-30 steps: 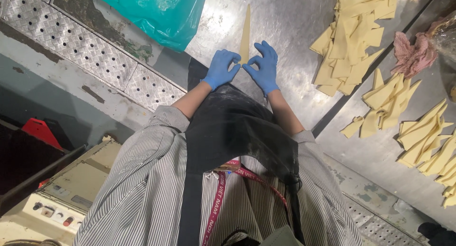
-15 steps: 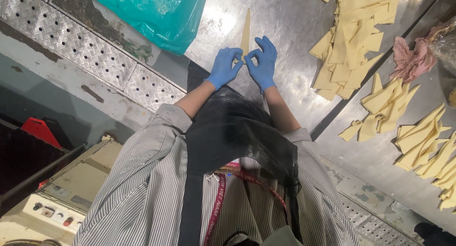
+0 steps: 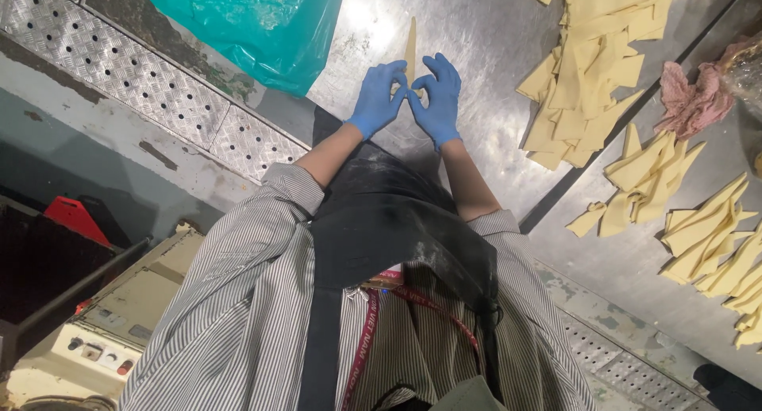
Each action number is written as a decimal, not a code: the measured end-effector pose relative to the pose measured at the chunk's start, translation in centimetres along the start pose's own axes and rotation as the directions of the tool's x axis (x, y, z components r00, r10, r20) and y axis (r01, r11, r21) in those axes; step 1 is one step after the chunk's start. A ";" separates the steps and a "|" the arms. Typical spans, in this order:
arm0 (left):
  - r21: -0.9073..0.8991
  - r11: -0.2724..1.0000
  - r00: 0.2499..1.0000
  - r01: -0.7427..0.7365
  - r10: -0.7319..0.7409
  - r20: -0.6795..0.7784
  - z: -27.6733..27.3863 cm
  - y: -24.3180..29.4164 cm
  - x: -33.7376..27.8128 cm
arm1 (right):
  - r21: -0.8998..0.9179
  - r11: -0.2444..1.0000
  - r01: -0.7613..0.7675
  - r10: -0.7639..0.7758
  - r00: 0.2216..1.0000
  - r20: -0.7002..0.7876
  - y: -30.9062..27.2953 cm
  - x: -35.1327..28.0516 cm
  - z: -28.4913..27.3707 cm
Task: Rolling triangular dough pieces into croissants on a bakery workbench.
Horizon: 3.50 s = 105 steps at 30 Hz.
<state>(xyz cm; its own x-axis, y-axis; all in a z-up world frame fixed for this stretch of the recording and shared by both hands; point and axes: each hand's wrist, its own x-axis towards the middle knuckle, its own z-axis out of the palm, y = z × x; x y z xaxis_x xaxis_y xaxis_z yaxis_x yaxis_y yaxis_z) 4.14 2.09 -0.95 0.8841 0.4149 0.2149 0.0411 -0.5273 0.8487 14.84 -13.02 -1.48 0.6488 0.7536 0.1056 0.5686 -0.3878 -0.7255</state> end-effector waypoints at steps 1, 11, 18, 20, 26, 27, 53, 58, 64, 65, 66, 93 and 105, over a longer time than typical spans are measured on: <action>-0.002 1.000 1.000 0.002 -0.002 0.004 0.5 -1.0 -0.6 | 0.000 1.000 -0.005 0.005 1.000 0.000 -0.3 0.3 -0.1; 0.229 0.841 0.841 -0.490 0.386 0.379 -1.3 -3.3 1.1 | 0.208 0.976 -0.059 0.099 0.977 -0.187 0.6 1.7 -0.4; 0.209 0.890 0.827 -0.405 0.259 0.499 -2.1 -3.2 4.9 | 0.350 0.936 -0.045 0.135 0.963 -0.235 1.3 1.7 -0.3; 0.216 0.923 0.825 -0.317 0.157 0.542 -1.9 -2.1 6.0 | 0.417 0.908 -0.049 0.158 0.960 -0.230 1.9 1.6 -0.2; -0.291 0.843 0.846 0.452 -0.301 0.441 -0.9 -1.1 6.4 | 0.788 0.538 -0.300 0.461 0.887 0.024 0.4 2.9 -2.1; -0.519 0.566 0.760 0.641 -0.375 0.530 -0.6 -1.3 6.4 | 0.810 0.441 -0.388 0.525 0.843 0.118 -0.3 3.1 -2.7; -0.714 0.470 0.855 0.519 -0.300 0.424 -11.9 13.8 1.5 | 0.692 0.541 -0.478 0.303 0.878 0.370 -15.6 2.3 -15.2; -0.727 0.487 0.875 0.484 -0.282 0.393 -12.6 15.5 1.5 | 0.704 0.560 -0.437 0.257 0.899 0.354 -16.9 2.2 -15.6; -0.812 0.292 0.857 0.505 -0.284 0.430 -12.7 16.5 1.6 | 0.681 0.586 -0.439 0.314 0.898 0.308 -17.8 2.4 -16.2; -0.780 0.411 0.881 0.472 -0.259 0.396 -12.4 16.2 1.5 | 0.681 0.597 -0.424 0.288 0.906 0.312 -18.2 2.4 -16.2; -0.737 0.524 0.903 0.428 -0.229 0.363 -12.0 16.0 1.5 | 0.682 0.608 -0.407 0.259 0.913 0.315 -18.6 2.7 -16.2; -0.855 0.301 0.872 0.423 -0.390 0.295 -18.2 9.8 7.1 | 0.690 0.534 -0.490 0.211 0.867 0.452 -18.8 14.6 -10.9; -0.815 0.042 0.762 0.578 -0.385 0.520 -20.8 -1.3 18.8 | 0.802 0.368 -0.470 0.353 0.869 0.347 -8.3 16.9 -1.2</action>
<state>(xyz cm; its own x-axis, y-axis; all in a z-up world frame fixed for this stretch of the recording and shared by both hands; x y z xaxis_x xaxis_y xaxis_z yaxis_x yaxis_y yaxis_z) 10.98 25.97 12.08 0.9004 0.1333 -0.4141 0.1331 0.8219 0.5538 21.72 2.35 7.10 0.5891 0.7018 -0.4006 -0.5013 -0.0714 -0.8623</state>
